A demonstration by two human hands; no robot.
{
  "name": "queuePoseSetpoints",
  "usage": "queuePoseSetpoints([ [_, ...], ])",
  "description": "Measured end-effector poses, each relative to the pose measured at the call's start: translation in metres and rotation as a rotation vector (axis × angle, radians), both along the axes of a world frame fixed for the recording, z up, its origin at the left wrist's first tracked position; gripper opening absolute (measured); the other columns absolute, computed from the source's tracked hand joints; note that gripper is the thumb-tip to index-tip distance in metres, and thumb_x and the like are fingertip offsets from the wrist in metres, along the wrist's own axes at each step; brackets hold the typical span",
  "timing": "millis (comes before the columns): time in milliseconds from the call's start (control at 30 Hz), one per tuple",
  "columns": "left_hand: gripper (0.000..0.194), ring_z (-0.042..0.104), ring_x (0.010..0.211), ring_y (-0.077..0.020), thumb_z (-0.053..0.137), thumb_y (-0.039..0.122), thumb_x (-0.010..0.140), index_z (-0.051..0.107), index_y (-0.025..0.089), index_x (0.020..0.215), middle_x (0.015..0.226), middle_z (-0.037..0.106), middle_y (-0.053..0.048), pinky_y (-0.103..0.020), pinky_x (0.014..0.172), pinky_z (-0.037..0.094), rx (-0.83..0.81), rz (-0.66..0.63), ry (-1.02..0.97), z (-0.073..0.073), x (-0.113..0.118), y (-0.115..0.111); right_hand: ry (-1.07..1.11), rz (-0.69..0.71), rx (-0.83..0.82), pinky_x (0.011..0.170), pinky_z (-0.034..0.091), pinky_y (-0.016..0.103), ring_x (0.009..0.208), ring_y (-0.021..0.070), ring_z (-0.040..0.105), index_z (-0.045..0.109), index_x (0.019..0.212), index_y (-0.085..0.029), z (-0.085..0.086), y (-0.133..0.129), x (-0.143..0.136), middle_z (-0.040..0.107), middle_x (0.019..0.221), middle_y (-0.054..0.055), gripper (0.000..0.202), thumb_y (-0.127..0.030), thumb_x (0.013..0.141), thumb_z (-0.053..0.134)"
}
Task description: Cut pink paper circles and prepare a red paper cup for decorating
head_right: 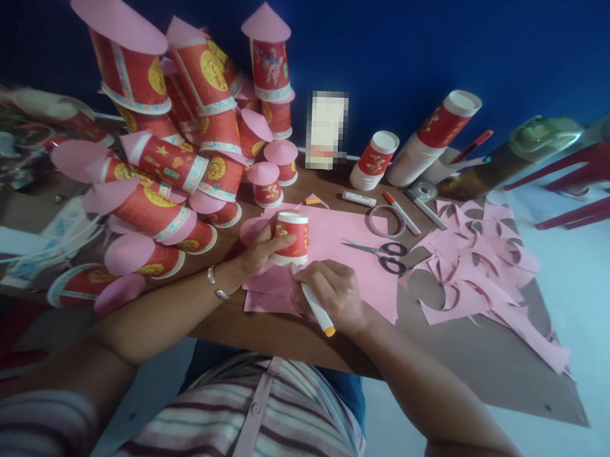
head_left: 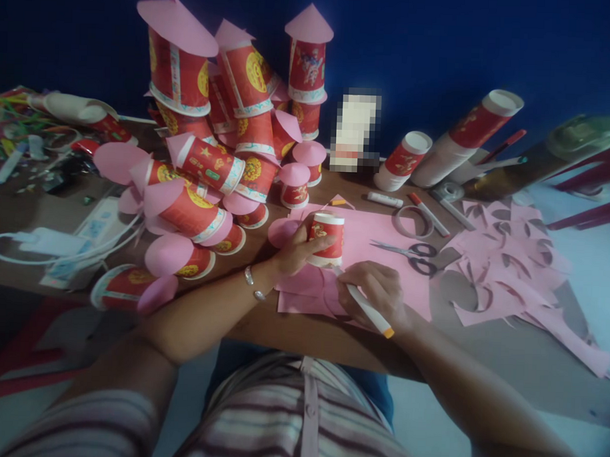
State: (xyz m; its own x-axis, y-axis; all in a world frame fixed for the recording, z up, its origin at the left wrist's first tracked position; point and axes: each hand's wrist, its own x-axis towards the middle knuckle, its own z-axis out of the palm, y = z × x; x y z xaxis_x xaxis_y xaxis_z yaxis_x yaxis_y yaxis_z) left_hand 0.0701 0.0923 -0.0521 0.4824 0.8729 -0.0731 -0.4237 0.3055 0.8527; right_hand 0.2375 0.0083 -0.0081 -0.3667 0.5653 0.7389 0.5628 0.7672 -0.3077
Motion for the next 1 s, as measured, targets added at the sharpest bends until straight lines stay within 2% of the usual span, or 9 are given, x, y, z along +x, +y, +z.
queuePoseSetpoints([
  [267, 0.054, 0.068, 0.093, -0.0217, 0.085, 0.037, 0.075, 0.059, 0.021, 0.120, 0.105, 0.071, -0.005, -0.037, 0.084, 0.053, 0.023, -0.029, 0.025, -0.0038, -0.0013, 0.0003, -0.008, -0.023, 0.002, 0.056, 0.049, 0.025, 0.058, 0.0125, 0.060, 0.056, 0.095, -0.021, -0.0056, 0.0009, 0.0004, 0.065, 0.070, -0.001, 0.016, -0.007, 0.091, 0.060],
  [533, 0.053, 0.068, 0.097, -0.0213, 0.083, 0.033, 0.078, 0.058, 0.023, 0.124, 0.112, 0.069, -0.006, -0.038, 0.086, 0.054, 0.035, -0.049, 0.031, -0.0060, -0.0017, -0.0014, -0.019, 0.033, -0.004, 0.059, 0.052, 0.026, 0.062, 0.0133, 0.064, 0.056, 0.100, -0.021, -0.0069, 0.0003, 0.0017, 0.068, 0.074, 0.000, 0.017, -0.006, 0.092, 0.060],
  [767, 0.052, 0.068, 0.093, -0.0204, 0.086, 0.035, 0.074, 0.061, 0.020, 0.117, 0.107, 0.071, -0.007, -0.036, 0.085, 0.054, 0.029, -0.035, 0.018, 0.0007, -0.0018, -0.0002, 0.000, 0.039, 0.024, 0.057, 0.052, 0.026, 0.059, 0.0135, 0.061, 0.054, 0.098, -0.020, -0.0021, -0.0013, 0.0015, 0.066, 0.071, -0.001, 0.021, -0.004, 0.088, 0.062],
  [1000, 0.051, 0.070, 0.090, -0.0200, 0.086, 0.034, 0.074, 0.061, 0.021, 0.117, 0.102, 0.072, -0.004, -0.035, 0.081, 0.055, -0.003, -0.022, -0.021, -0.0012, -0.0004, 0.0007, -0.006, -0.009, 0.024, 0.056, 0.050, 0.025, 0.058, 0.0128, 0.061, 0.055, 0.096, -0.021, -0.0023, -0.0001, 0.0013, 0.065, 0.069, -0.001, 0.018, -0.006, 0.089, 0.062],
])
